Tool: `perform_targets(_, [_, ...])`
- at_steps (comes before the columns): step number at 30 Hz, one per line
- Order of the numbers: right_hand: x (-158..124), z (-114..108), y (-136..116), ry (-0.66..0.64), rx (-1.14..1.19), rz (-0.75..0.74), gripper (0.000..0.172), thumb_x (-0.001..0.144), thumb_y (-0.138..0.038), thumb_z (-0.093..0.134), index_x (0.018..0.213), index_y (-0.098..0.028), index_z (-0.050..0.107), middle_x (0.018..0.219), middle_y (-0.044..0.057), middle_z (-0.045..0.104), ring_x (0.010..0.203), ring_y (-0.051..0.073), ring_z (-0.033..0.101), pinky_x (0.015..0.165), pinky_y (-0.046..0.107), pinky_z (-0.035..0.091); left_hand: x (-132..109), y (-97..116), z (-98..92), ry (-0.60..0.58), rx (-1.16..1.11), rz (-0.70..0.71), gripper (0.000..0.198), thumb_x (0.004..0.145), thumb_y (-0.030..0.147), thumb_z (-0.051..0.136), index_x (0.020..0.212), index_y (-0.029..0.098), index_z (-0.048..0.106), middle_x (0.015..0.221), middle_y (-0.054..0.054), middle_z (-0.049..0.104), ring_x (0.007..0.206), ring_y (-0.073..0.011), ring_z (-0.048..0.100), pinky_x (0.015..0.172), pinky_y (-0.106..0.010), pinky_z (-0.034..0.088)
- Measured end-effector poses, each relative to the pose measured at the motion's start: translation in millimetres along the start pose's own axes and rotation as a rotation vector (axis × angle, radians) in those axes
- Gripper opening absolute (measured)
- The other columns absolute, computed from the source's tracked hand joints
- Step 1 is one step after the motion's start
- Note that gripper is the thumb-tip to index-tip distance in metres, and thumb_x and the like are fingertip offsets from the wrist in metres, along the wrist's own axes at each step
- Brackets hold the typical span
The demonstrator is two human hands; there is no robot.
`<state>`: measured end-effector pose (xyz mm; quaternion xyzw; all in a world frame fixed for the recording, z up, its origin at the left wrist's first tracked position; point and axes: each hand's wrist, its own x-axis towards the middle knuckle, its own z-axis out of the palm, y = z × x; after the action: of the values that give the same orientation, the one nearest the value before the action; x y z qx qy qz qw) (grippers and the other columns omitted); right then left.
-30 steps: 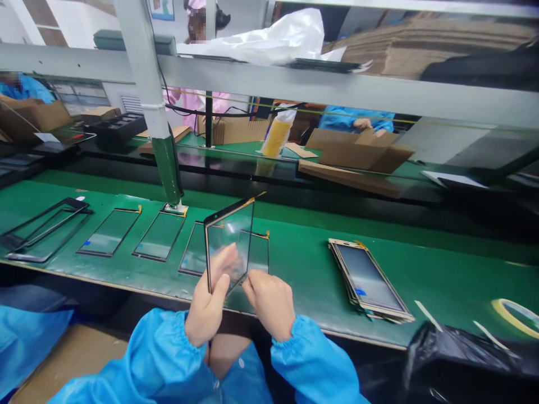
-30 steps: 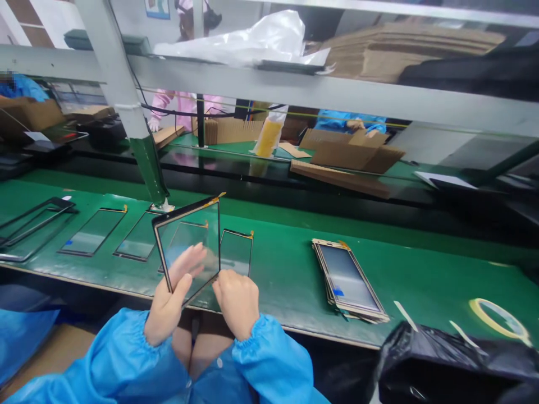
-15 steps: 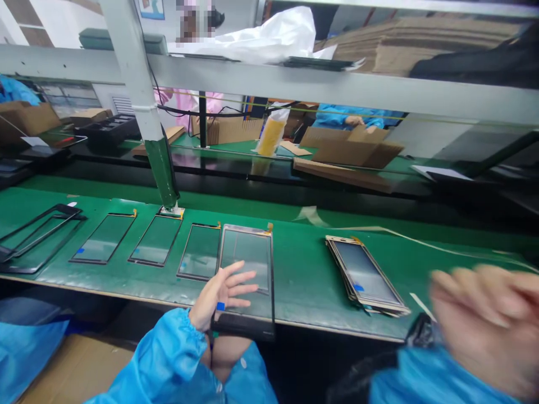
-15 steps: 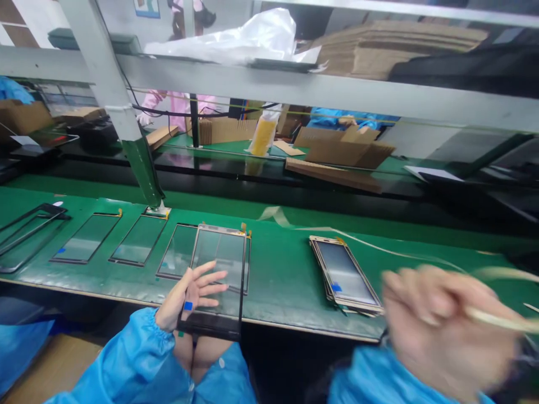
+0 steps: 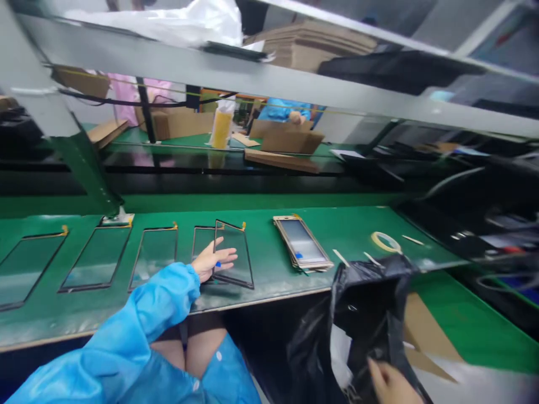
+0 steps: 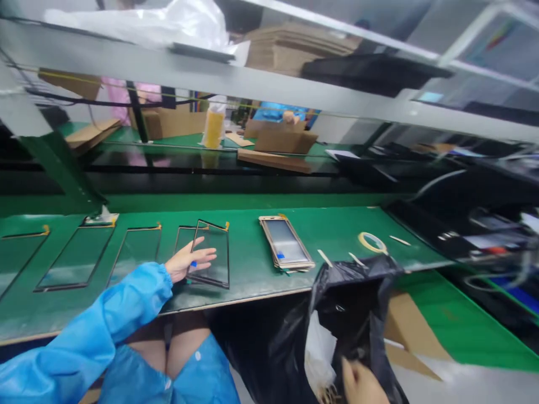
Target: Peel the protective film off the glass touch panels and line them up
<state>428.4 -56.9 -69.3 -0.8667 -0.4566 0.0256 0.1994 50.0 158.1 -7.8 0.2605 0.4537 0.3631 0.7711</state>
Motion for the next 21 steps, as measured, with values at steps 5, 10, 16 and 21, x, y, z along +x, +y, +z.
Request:
perform_targets(5, [84,51,-57,0.145,0.12,-0.273,0.042,0.086,-0.05,0.033,0.085,-0.021,0.063,0.096,0.012,0.068,0.092,0.025,0.065,0.082,0.036,0.051,50,-25,31.6,0.065,0.08,-0.018,0.073,0.088,0.002,0.055,0.15,0.017,0.019,0.134,-0.019,0.056,0.11,-0.0226,0.065,0.095,-0.04,0.053])
perform_targets(10, [125,105,-120,0.154,0.076,-0.43,0.04,0.086,-0.043,0.052,0.115,-0.016,0.058,0.123,0.017,0.059,0.116,0.032,0.052,0.096,0.045,0.041,68,-36,39.2,0.156,0.151,0.085,0.053,0.092,0.024,0.06,0.141,0.021,0.041,0.142,-0.013,0.047,0.12,-0.0273,0.055,0.099,-0.051,0.049])
perform_targets(16, [119,122,-115,0.166,-0.007,-0.464,0.043,0.085,-0.028,0.056,0.126,-0.016,0.053,0.132,0.017,0.055,0.122,0.032,0.05,0.095,0.048,0.042,61,-39,36.8,0.207,0.275,0.235,0.06,0.09,0.022,0.06,0.145,0.021,0.037,0.159,-0.012,0.021,0.146,-0.0312,0.02,0.118,-0.056,0.018])
perform_targets(21, [128,110,-99,0.179,-0.049,-0.603,0.03,0.089,-0.028,0.051,0.114,-0.017,0.064,0.122,0.013,0.064,0.113,0.027,0.059,0.091,0.041,0.048,51,-47,43.9,0.178,0.309,0.295,0.065,0.087,0.014,0.058,0.147,0.018,0.033,0.161,-0.012,0.018,0.15,-0.0212,0.012,0.121,-0.035,0.01])
